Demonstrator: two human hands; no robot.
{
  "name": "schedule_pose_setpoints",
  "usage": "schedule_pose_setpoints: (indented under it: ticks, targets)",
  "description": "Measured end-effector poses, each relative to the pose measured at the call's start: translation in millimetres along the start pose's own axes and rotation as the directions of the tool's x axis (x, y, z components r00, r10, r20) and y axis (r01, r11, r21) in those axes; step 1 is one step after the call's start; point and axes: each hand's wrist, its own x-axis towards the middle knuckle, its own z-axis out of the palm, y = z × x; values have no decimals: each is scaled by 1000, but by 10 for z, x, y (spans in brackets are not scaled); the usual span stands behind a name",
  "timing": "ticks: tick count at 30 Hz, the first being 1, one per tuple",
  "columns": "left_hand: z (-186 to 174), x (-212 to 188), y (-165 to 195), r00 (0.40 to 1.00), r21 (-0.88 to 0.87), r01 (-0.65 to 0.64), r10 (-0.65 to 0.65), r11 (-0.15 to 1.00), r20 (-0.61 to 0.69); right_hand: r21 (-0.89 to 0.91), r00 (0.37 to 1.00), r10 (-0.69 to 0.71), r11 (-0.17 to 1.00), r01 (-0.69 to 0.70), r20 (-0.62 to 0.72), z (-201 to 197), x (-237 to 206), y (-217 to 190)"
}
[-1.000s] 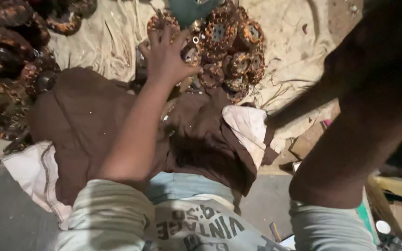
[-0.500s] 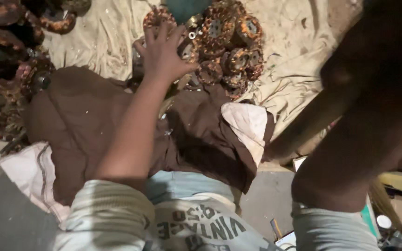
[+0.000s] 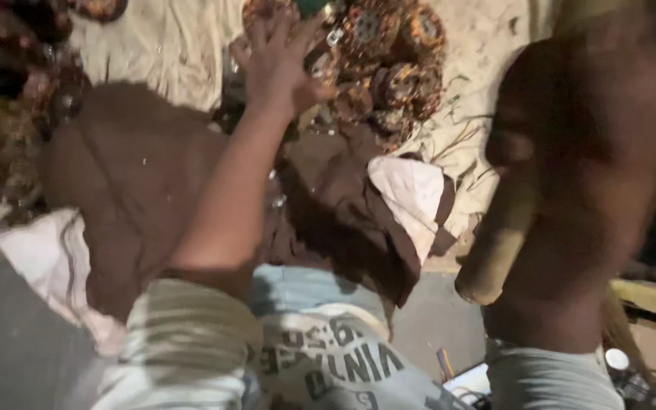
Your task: The person sits on the ground and disassembles copper-wound motor armatures, using pliers to pry components and a hammer to drive parts out of the windings. They fit a metal cylinder over each armature and hammer it to press the bearing free, setting processed pieces aside on the cloth.
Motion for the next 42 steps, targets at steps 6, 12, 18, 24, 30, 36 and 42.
schedule_pose_setpoints:
  ticks: [6, 12, 18, 24, 30, 36, 42]
  targets:
    - [-109, 48, 95, 993, 33, 101, -103, 994, 63, -67, 921, -386, 919, 388, 44, 344, 322, -316]
    - [-128, 20, 143, 994, 42, 73, -76, 996, 84, -356, 926, 360, 885, -300, 114, 986, 313, 325]
    - [-174, 114, 267, 981, 85, 135, -146, 987, 130, -64, 998, 57, 996, -56, 13, 245, -30, -157]
    - [-211, 108, 250, 979, 47, 167, -171, 985, 109, -2, 924, -380, 925, 380, 42, 220, 240, -314]
    - [38, -37, 141, 998, 21, 48, -48, 999, -37, -347, 969, 187, 930, -122, 162, 850, 280, 443]
    - [138, 63, 101, 998, -19, 57, -56, 998, 25, 435, 974, 73, 886, -162, 214, 278, -386, 726]
    - [228, 148, -101, 983, -281, 152, -173, 947, -52, 243, 895, 439, 862, -445, 81, -167, -1156, 1663]
